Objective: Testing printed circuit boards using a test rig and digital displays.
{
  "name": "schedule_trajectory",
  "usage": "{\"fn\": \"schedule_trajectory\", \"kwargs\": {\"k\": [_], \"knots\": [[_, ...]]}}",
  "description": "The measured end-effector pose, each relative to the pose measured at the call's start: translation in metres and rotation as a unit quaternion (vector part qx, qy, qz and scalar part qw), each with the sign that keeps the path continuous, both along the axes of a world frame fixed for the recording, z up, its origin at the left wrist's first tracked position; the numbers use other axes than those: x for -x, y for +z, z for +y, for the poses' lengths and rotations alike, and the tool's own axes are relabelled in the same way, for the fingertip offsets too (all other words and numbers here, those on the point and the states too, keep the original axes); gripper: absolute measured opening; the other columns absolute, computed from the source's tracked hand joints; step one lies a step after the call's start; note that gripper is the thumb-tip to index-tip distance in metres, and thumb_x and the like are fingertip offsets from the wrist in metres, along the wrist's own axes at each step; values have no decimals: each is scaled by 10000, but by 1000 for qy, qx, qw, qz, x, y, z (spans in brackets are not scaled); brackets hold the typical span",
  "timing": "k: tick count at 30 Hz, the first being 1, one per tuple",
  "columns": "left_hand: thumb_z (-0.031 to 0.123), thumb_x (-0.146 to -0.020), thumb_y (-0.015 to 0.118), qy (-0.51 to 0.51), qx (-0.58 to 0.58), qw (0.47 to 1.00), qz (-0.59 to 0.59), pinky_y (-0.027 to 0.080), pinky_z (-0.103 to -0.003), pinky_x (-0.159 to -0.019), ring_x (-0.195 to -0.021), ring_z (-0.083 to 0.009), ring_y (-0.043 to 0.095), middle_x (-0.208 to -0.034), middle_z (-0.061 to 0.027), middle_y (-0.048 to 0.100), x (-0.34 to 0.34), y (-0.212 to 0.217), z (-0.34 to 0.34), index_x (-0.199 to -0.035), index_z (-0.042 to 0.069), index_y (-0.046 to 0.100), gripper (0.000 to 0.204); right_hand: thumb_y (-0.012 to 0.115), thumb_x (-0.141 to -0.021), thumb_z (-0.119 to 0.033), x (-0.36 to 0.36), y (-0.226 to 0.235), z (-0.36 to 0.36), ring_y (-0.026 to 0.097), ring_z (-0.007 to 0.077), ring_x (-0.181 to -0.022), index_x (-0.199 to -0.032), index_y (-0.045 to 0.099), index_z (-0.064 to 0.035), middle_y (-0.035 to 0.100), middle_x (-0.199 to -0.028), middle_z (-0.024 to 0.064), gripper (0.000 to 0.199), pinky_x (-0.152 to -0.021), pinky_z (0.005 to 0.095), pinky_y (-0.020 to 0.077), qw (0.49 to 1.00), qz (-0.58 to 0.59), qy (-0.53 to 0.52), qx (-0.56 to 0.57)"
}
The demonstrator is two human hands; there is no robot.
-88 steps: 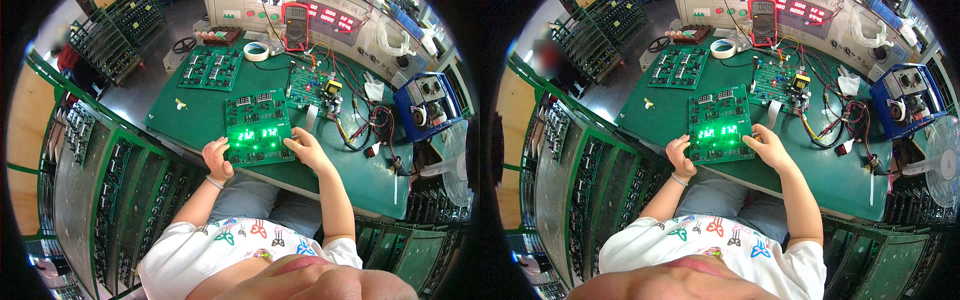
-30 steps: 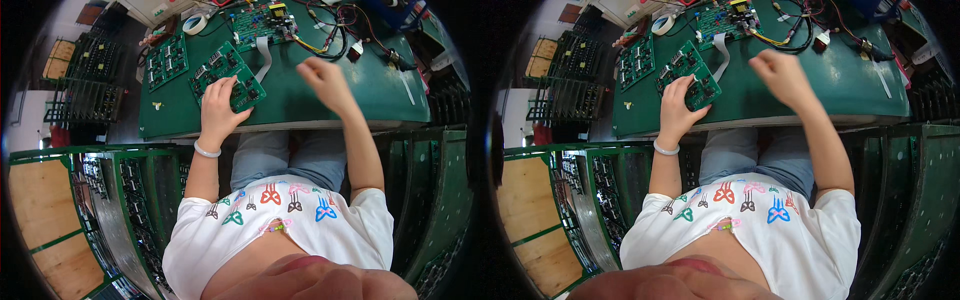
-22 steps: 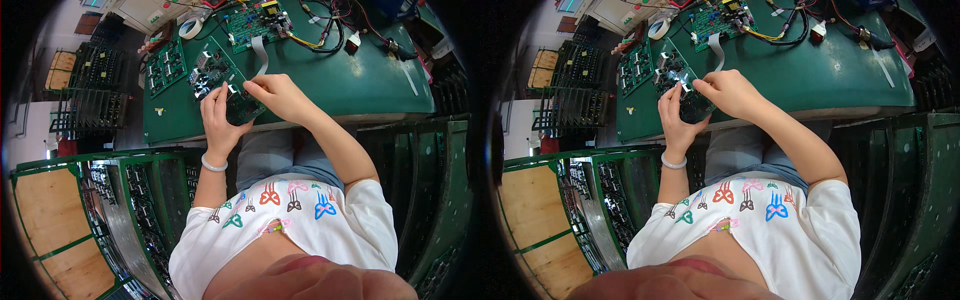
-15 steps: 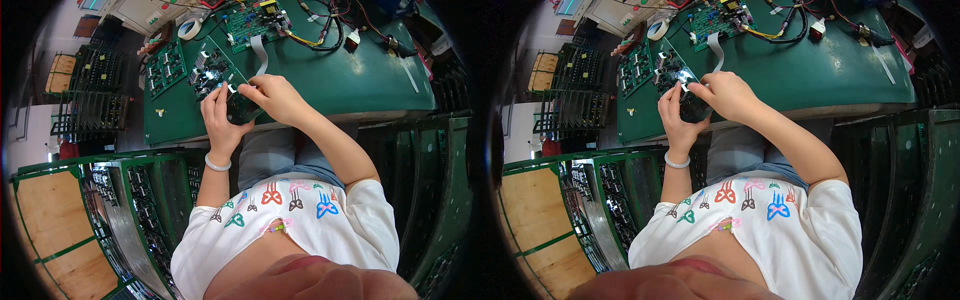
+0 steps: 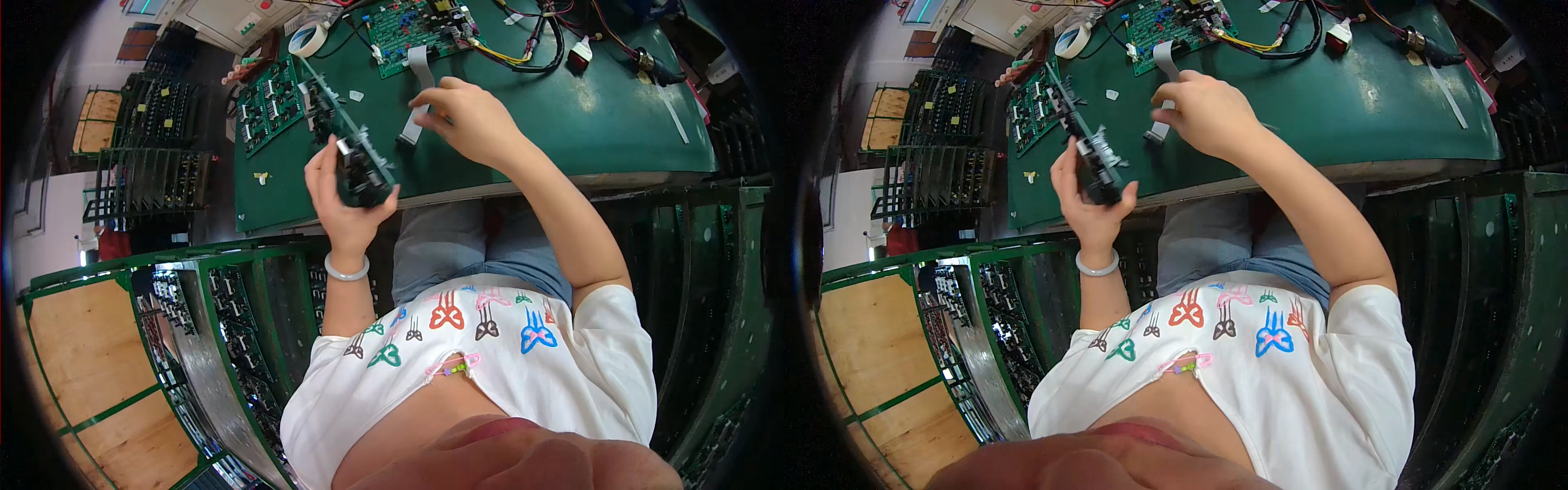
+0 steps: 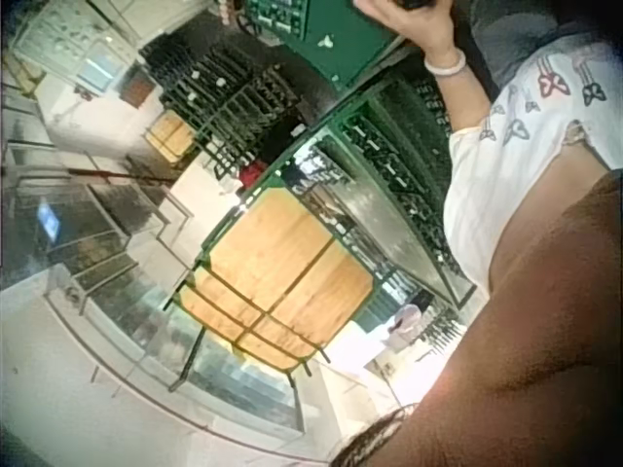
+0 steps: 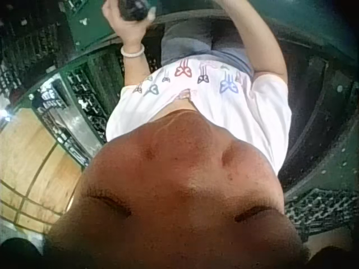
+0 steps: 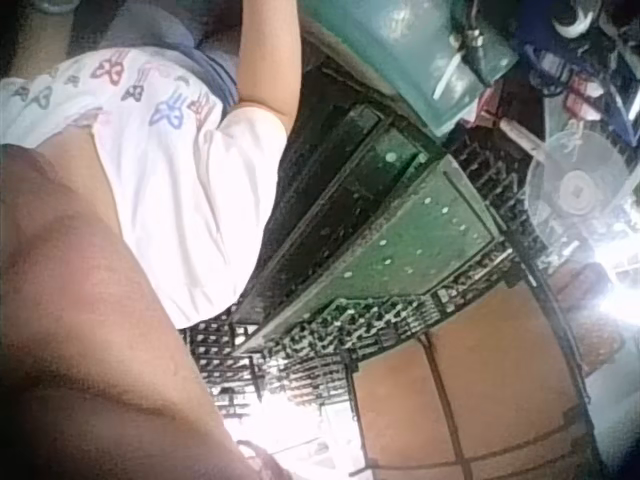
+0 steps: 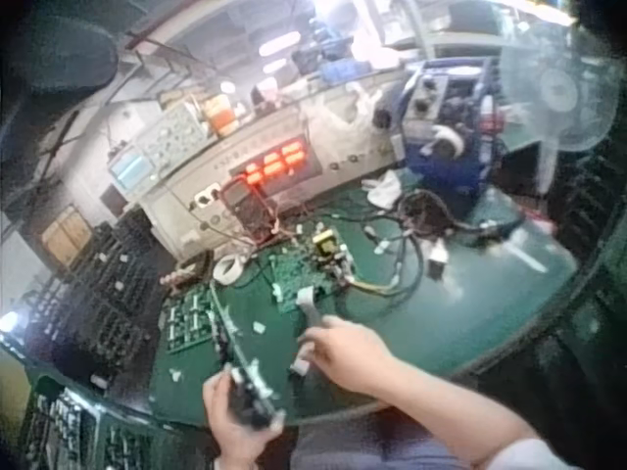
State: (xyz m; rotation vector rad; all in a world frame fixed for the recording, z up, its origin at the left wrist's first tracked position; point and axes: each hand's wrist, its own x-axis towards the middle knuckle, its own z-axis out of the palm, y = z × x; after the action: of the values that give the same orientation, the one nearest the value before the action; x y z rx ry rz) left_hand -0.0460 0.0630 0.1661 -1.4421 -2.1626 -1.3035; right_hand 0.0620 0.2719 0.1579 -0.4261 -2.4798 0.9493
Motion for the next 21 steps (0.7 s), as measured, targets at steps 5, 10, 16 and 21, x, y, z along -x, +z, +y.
{"fn": "schedule_trajectory", "kwargs": {"k": [5, 10, 16, 21], "knots": [[290, -641, 890, -76, -64, 989, -108, 433, -354, -1011, -1149, -235, 531, -1257, -120, 455, -3, -3, -25, -1419, -77, 410, 986, 695, -842, -143, 20, -21, -8, 658, 292, -857, -1116, 701, -228, 558, -1062, 107, 287, -730, 419, 530, 990, -66, 77, -100], [381, -623, 912, -151, -71, 971, -169, 437, -358, -1011, -1151, -240, 541, -1288, -120, 433, -10, -9, -43, -1427, -62, 411, 1047, 736, -789, -96, 30, -19, 1, 655, 302, -868, -1043, 646, -138, 582, -1093, 96, 273, -749, 413, 522, 985, -7, 126, -119], [346, -592, 935, -185, -62, 973, -125, 450, -374, -1002, -1156, -250, 534, -1291, -140, 432, -18, -10, -37, -1415, -41, 435, 1038, 750, -828, -86, 27, 12, 33, 584, 132, -864, -1015, 581, -98, 604, -918, 20, 253, -761, 313, 483, 934, 145, 263, 195], [320, -600, 935, -185, -58, 980, -36, 471, -393, -974, -1146, -306, 540, -1253, -175, 468, -25, -12, -16, -1396, -23, 455, 990, 719, -908, -231, 18, 32, 34, 429, 19, -697, -1063, 516, -141, 505, -793, -68, 271, -556, 195, 319, 881, 139, 237, 385]]}}
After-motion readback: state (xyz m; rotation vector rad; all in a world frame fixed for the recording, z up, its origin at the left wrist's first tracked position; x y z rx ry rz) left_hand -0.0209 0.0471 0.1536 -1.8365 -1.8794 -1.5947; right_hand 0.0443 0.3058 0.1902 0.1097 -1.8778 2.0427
